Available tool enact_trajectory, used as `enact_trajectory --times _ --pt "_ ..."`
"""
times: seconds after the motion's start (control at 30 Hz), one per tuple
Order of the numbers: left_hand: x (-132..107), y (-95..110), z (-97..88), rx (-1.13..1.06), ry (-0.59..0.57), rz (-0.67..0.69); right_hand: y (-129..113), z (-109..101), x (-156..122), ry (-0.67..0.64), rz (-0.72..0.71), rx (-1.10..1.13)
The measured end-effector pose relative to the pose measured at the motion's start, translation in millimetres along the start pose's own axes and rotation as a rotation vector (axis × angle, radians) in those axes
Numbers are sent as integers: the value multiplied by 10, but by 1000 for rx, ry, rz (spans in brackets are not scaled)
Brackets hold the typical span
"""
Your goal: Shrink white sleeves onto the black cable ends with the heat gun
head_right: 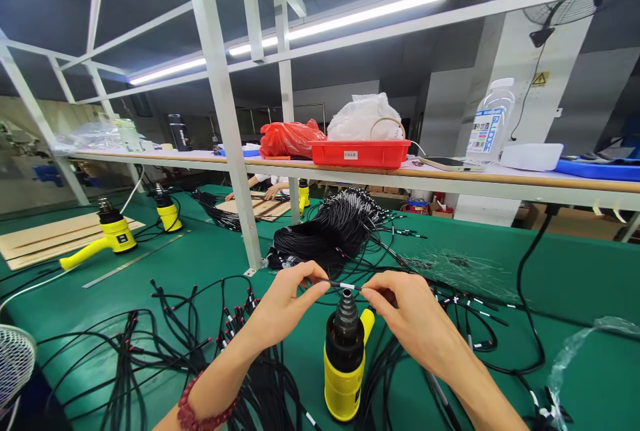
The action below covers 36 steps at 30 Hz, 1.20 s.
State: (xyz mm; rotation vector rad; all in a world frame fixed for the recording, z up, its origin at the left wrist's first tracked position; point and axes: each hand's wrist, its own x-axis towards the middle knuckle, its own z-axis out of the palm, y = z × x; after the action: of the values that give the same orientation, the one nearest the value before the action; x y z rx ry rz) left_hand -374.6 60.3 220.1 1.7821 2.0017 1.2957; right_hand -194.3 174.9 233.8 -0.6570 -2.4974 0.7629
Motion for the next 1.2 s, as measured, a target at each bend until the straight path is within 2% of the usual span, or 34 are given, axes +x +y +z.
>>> enact_trajectory --times 0.23,0.47,0.73,0.9,1.13,1.2 --pt "7 -4 -9 56 -41 -31 0 23 -14 18 -20 -28" --pt "2 -10 7 36 29 -30 57 81 12 42 -4 40" --pt "-3 20 -5 97 -75 -32 44 40 -26 22 -16 -23" --pt "-4 -3 27 61 10 -8 53 25 -31 25 -26 -80" --pt "14 -8 73 -12 91 44 72 76 -1 124 -27 12" --pt "10 -29 59 -13 119 47 150 45 -3 184 7 35"
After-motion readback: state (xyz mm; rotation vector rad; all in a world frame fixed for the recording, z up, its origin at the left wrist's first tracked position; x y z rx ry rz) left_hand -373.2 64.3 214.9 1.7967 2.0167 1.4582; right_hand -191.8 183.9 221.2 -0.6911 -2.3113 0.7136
